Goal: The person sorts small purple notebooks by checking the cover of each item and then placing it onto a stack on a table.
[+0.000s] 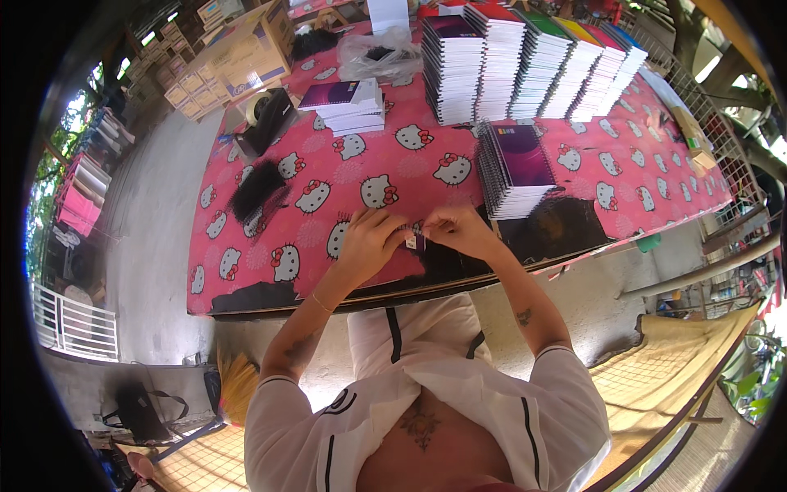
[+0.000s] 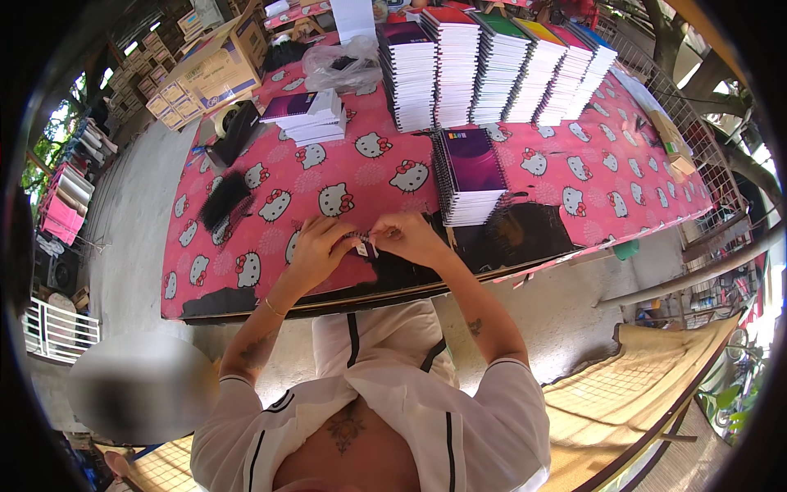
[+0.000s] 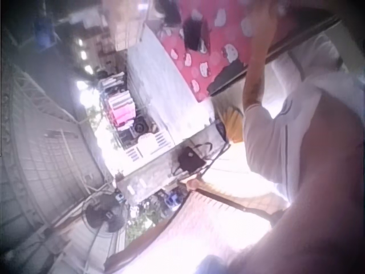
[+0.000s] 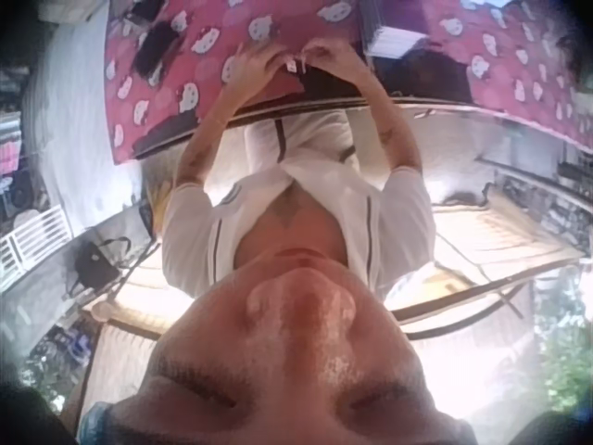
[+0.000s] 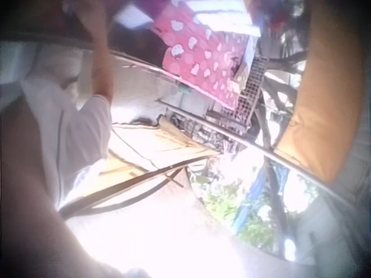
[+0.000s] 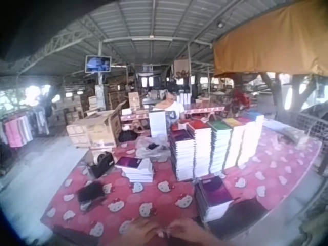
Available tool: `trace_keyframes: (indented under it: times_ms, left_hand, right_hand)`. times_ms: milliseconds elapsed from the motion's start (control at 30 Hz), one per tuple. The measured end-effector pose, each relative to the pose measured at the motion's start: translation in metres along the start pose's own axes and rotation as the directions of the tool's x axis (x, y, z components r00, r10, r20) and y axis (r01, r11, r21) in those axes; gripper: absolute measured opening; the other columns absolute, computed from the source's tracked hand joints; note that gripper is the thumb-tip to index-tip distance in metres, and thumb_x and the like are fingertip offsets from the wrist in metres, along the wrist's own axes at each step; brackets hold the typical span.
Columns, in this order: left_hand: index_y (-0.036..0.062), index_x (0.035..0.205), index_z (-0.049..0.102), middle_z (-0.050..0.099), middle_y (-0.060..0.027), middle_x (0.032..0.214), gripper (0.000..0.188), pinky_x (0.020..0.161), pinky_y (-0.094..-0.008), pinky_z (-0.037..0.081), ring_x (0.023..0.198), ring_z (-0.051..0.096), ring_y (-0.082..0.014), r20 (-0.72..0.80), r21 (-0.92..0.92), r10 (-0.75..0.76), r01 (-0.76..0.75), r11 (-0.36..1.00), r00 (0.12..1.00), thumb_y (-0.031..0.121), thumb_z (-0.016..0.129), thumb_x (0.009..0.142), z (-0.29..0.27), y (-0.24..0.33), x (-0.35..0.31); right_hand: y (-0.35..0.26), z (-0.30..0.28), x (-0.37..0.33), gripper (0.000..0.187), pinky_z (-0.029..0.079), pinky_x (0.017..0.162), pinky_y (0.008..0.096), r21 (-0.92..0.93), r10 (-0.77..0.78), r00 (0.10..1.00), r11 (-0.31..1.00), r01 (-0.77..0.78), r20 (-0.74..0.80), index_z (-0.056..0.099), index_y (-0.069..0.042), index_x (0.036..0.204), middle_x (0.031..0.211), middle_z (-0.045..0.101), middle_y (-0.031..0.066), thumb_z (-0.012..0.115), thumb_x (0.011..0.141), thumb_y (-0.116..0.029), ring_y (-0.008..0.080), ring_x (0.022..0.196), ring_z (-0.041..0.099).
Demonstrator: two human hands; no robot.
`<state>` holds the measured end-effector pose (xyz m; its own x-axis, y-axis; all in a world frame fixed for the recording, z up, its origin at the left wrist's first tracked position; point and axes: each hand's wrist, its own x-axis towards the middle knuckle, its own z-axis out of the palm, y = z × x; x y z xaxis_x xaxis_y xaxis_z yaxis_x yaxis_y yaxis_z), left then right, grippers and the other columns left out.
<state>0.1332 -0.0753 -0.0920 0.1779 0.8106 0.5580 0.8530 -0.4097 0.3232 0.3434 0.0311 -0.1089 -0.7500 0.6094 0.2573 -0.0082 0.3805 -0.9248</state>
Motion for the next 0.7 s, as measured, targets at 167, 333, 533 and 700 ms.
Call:
trace_keyframes:
  times_ms: [167, 333, 533, 700]
  left_hand:
    - [0.0069, 0.098, 0.068, 0.065, -0.0074, 0.088, 0.018, 0.08, -0.0422, 0.047, 0.087, 0.061, -0.0299, 0.0, 0.016, 0.013, -0.013, 1.0, 1.0, 0.015, 0.073, 0.083, 0.0, 0.01, 0.001]
    - [0.0059, 0.101, 0.069, 0.066, -0.0086, 0.09, 0.02, 0.078, -0.0415, 0.048, 0.088, 0.062, -0.0294, 0.045, 0.071, 0.07, -0.073, 0.995, 0.997, 0.006, 0.07, 0.08, -0.014, 0.019, 0.022]
    - [0.0055, 0.104, 0.071, 0.07, -0.0101, 0.106, 0.027, 0.082, -0.0404, 0.053, 0.099, 0.065, -0.0299, -0.43, 0.069, 0.337, -0.342, 0.937, 0.838, -0.004, 0.067, 0.079, -0.023, 0.046, 0.136]
    - [0.0027, 0.105, 0.07, 0.069, -0.0126, 0.114, 0.025, 0.094, -0.0403, 0.054, 0.114, 0.062, -0.0314, -0.207, -0.292, 0.396, -0.443, 0.848, 0.894, -0.003, 0.066, 0.081, 0.075, 0.026, 0.174]
  right_hand:
    - [-0.009, 0.013, 0.0, 0.009, 0.055, 0.065, 0.0321, -0.261, -0.12, 0.982, 0.962, 0.079, -0.146, 0.064, -0.001, 0.085, 0.077, 0.067, 0.0086, 0.071, 0.079, -0.002, 0.0205, 0.071, 0.068]
    - [-0.028, 0.015, -0.013, 0.016, 0.054, 0.072, 0.0363, -0.329, -0.121, 0.919, 0.944, -0.01, -0.376, 0.067, -0.004, 0.094, 0.087, 0.068, 0.0113, 0.073, 0.08, -0.007, 0.0284, 0.079, 0.068]
    - [-0.096, -0.074, -0.049, 0.059, 0.05, 0.095, 0.0387, -0.739, -0.538, 0.564, 0.64, -0.21, -0.627, 0.059, 0.0, 0.132, 0.118, 0.066, 0.0162, 0.082, 0.08, -0.016, 0.0286, 0.108, 0.064]
    - [-0.037, -0.116, -0.056, 0.068, 0.05, 0.093, 0.0316, -0.207, -0.067, 0.777, 0.975, -0.082, -0.626, 0.053, 0.006, 0.136, 0.12, 0.068, 0.0171, 0.084, 0.08, -0.015, 0.0181, 0.106, 0.064]
